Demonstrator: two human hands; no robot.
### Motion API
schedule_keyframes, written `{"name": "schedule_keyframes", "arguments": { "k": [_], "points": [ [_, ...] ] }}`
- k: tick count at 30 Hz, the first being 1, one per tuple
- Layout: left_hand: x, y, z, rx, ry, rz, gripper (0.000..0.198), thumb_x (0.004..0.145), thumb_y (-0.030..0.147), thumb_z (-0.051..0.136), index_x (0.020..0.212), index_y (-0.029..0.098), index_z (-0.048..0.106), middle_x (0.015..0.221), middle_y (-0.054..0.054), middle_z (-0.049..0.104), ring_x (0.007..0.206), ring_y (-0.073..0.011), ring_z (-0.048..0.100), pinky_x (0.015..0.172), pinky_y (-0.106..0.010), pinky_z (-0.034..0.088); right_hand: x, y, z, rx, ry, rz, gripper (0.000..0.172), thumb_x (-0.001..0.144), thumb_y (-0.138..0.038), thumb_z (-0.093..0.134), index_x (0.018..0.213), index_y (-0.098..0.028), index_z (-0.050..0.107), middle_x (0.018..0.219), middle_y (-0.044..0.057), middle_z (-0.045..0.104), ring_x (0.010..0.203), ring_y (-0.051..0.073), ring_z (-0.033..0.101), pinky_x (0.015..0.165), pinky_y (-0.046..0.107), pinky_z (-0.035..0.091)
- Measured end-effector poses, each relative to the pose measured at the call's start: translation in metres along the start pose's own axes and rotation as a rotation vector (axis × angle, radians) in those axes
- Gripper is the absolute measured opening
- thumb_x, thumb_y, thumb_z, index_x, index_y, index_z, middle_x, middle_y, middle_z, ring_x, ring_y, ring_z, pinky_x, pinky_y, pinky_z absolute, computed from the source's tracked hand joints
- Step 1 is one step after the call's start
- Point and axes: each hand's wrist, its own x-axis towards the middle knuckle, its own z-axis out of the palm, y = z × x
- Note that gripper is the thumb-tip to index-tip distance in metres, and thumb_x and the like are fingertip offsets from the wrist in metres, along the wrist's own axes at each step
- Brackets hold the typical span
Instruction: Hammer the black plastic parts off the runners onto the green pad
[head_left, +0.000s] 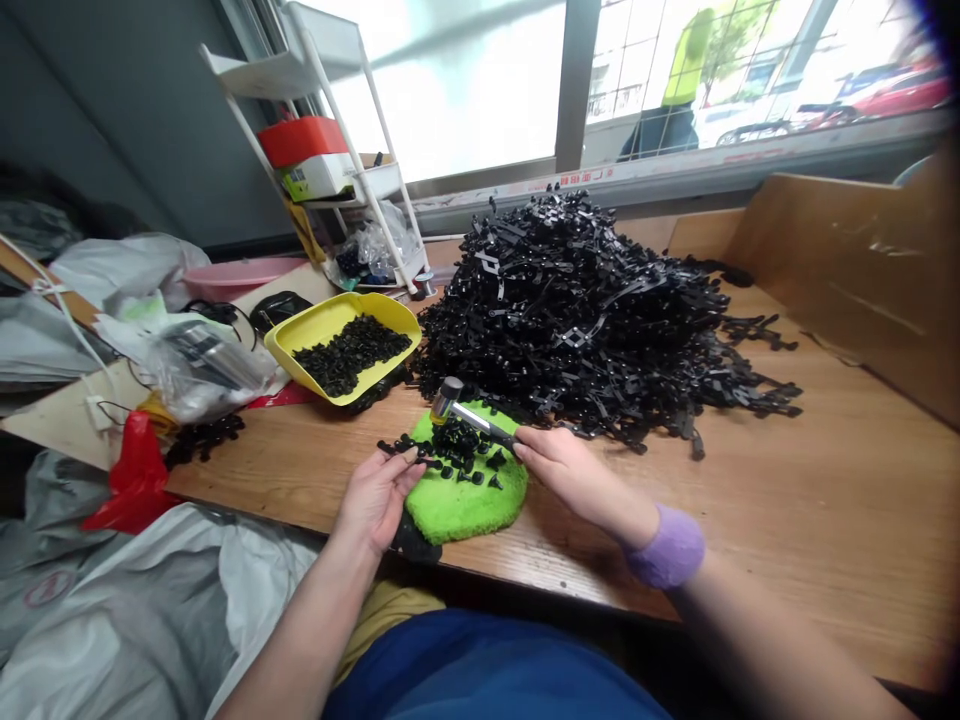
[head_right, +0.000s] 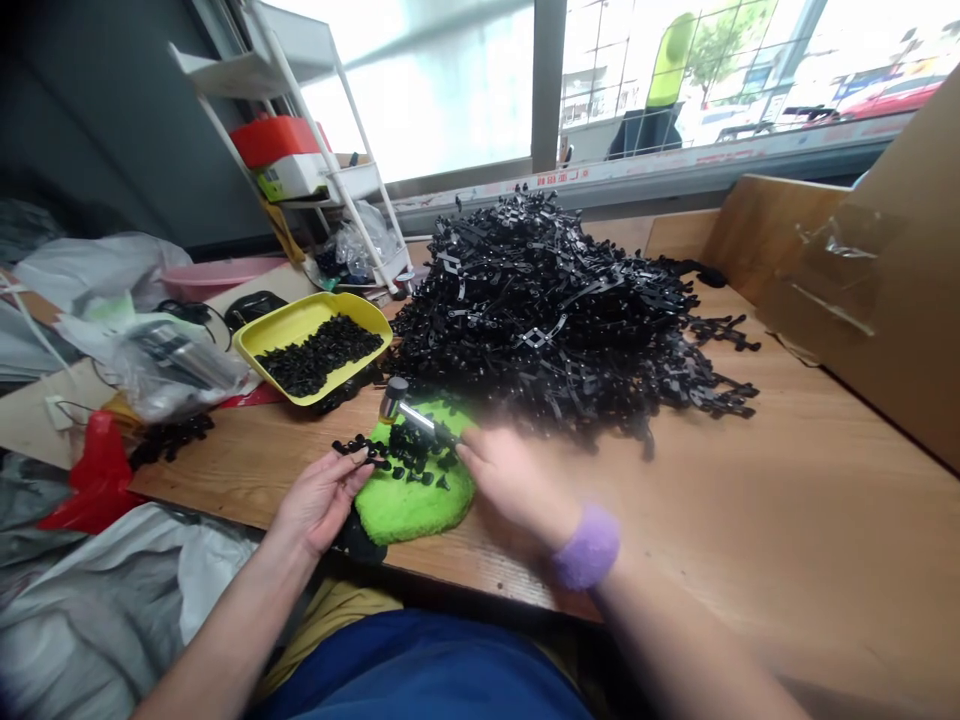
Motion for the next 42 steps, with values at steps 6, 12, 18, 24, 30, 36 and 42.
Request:
{"name": "schedule_keyframes", "arguments": {
  "k": [6,12,18,24,30,36,42],
  "points": [
    [0.0,-0.004,0.002,0.022,0.019,0.011,0.013,0.072,-0.004,0.058,0.07,0.008,0.061,0.072,-0.004,0.064,0.063,-0.0082,0.062,0.057,-0.015,0.056,0.0,-0.001,-0.001,0.01,-0.007,0.016,0.026,0.093,-0.027,0.037,0.073,-0.016,0.05,0.065,-0.001,0.052,0.057,0.013,0.046,0.054,0.024,0.033],
    [-0.002,-0.007,0.002,0.06,0.024,0.031,0.011,0.07,-0.002,0.061,0.073,0.009,0.059,0.073,-0.004,0.064,0.065,-0.0078,0.061,0.059,-0.015,0.055,0.0,0.0,0.001,0.004,-0.007,0.004,0.026,0.093,-0.025,0.037,0.072,-0.017,0.048,0.065,-0.001,0.051,0.057,0.012,0.045,0.054,0.023,0.032],
    [-0.003,-0.014,0.003,0.129,0.041,0.14,0.017,0.065,0.005,0.068,0.076,0.011,0.056,0.069,0.0,0.061,0.056,-0.0062,0.059,0.056,-0.016,0.054,-0.007,-0.01,-0.006,-0.081,0.016,-0.022,0.023,0.094,-0.025,0.036,0.075,-0.018,0.045,0.065,-0.002,0.05,0.055,0.011,0.045,0.054,0.022,0.032],
    [-0.002,-0.016,0.004,0.162,0.055,0.166,0.026,0.061,0.01,0.071,0.079,0.012,0.052,0.068,0.0,0.062,0.049,-0.0069,0.059,0.051,-0.017,0.052,-0.025,-0.026,-0.011,-0.445,-0.044,-0.057,0.02,0.092,-0.023,0.038,0.073,-0.018,0.042,0.06,-0.001,0.047,0.051,0.013,0.043,0.051,0.025,0.024],
    [-0.002,-0.018,0.005,0.132,0.066,0.202,0.029,0.058,0.012,0.073,0.073,0.013,0.049,0.061,0.002,0.059,0.049,-0.0093,0.06,0.054,-0.023,0.054,-0.036,-0.033,-0.009,-0.432,0.112,-0.115,0.023,0.095,-0.024,0.025,0.079,-0.018,0.04,0.061,0.001,0.048,0.049,0.015,0.041,0.05,0.026,0.023],
    [0.0,-0.021,0.002,0.153,0.059,0.22,0.029,0.058,0.014,0.073,0.075,0.013,0.049,0.064,0.001,0.061,0.053,-0.0098,0.061,0.055,-0.023,0.054,-0.041,-0.029,-0.002,-0.519,-0.001,-0.066,0.018,0.094,-0.022,0.029,0.081,-0.018,0.042,0.062,0.001,0.05,0.05,0.016,0.044,0.048,0.027,0.02],
    [-0.003,-0.024,0.007,0.158,0.067,0.218,0.031,0.058,0.014,0.074,0.077,0.012,0.05,0.068,-0.001,0.062,0.056,-0.0103,0.061,0.056,-0.023,0.054,-0.039,-0.03,0.003,-0.513,-0.082,-0.008,0.018,0.09,-0.018,0.034,0.077,-0.018,0.047,0.061,0.003,0.053,0.052,0.018,0.048,0.049,0.027,0.024]
  ]
}}
